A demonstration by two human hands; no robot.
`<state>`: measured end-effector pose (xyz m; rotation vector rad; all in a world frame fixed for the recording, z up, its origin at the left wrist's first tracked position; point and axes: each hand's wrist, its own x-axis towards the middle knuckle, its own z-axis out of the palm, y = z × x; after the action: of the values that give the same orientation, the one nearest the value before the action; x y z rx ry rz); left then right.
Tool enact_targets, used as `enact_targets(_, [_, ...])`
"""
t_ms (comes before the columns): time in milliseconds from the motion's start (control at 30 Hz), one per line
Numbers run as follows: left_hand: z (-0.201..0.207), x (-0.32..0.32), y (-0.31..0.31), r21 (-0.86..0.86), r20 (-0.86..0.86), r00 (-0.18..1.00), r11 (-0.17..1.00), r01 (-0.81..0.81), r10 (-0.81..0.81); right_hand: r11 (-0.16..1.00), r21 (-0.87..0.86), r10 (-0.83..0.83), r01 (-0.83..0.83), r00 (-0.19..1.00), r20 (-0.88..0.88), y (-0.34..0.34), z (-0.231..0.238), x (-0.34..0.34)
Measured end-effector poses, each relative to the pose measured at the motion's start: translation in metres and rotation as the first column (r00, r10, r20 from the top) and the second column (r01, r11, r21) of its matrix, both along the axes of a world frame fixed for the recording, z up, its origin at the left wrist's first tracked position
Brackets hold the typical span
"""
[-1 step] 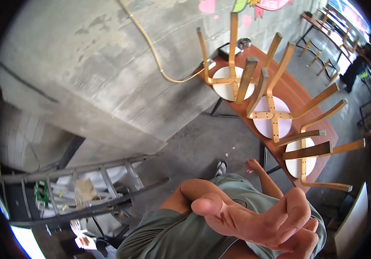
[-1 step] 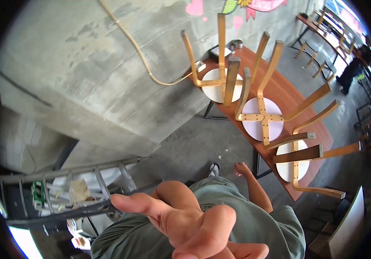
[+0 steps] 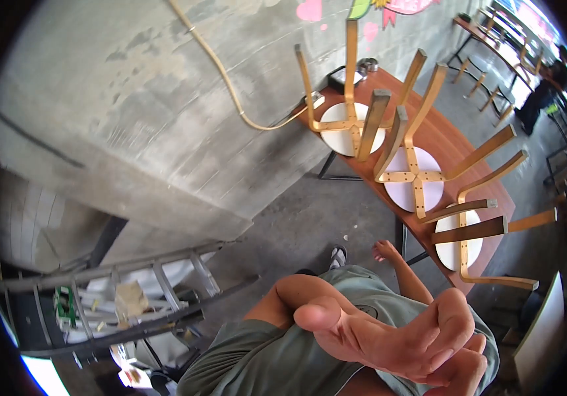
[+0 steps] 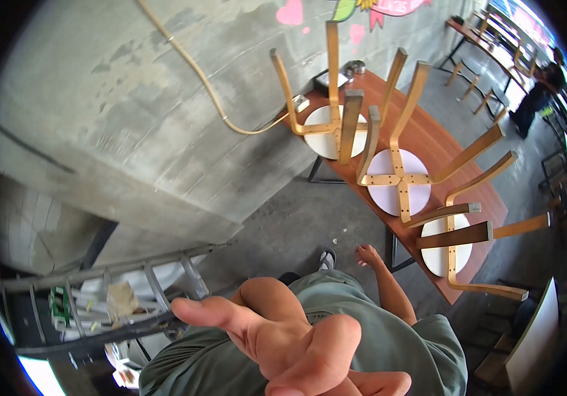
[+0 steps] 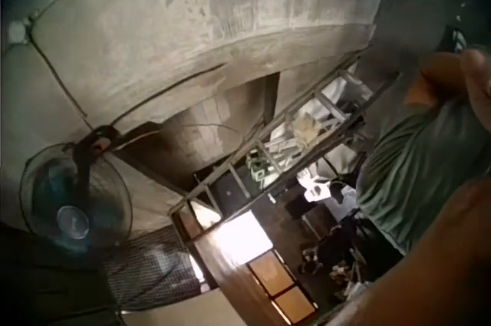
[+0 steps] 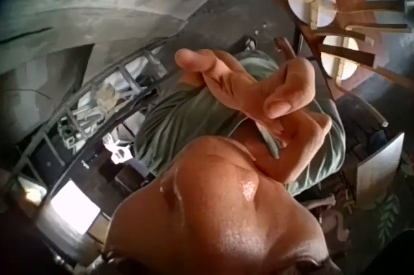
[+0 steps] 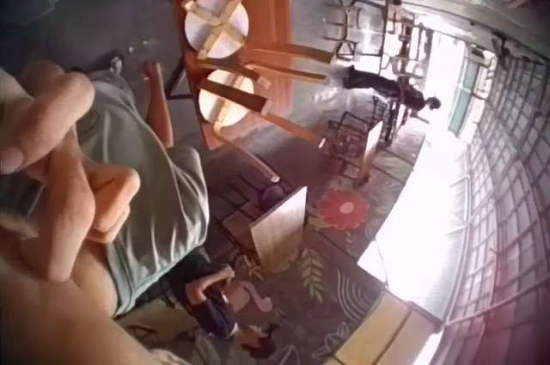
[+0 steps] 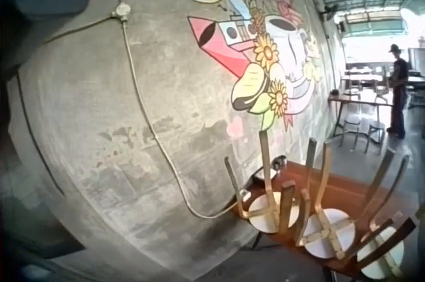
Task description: Placing stools and chairs upside down on top of tables in a restaurant dining area.
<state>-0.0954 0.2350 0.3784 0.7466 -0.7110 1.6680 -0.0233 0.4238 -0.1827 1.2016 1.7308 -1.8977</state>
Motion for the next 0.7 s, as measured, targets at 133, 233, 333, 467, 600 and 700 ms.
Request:
enact_targets(133, [-0.011, -0.056, 0.026, -0.018, -0.024, 0.993, 0.993, 0.116, -0.117, 0.992, 0.008, -0.126, 0.126, 0.991, -0.038, -0.006, 0.038, -0.031])
enact_targets(233, [-0.019, -0.102, 0.038, -0.021, -0.036, 0.983, 0.983, 0.181, -0.182, 0.981, 0.014, -0.191, 0.191, 0.982, -0.004, -0.011, 0.039, -0.041])
enact_targets(333, [-0.034, -0.129, 0.056, -0.033, -0.051, 0.964, 0.966, 0.258, -0.259, 0.959, -0.003, -0.281, 0.283, 0.953, 0.112, -0.03, 0.032, -0.033])
enact_targets(467, [-0.032, -0.212, 0.073, -0.04, -0.098, 0.942, 0.947, 0.319, -0.322, 0.938, -0.052, -0.318, 0.342, 0.914, 0.252, -0.048, 0.022, -0.046])
enact_targets(600, [-0.031, -0.285, 0.097, 0.014, -0.101, 0.885, 0.889, 0.458, -0.454, 0.887, 0.277, -0.391, 0.369, 0.92, 0.027, -0.085, -0.02, -0.042])
enact_targets(700, [-0.085, -0.362, 0.123, -0.221, -0.371, 0.928, 0.972, -0.079, -0.009, 0.773, -0.072, -0.601, 0.631, 0.764, 0.236, -0.086, 0.015, -0.095])
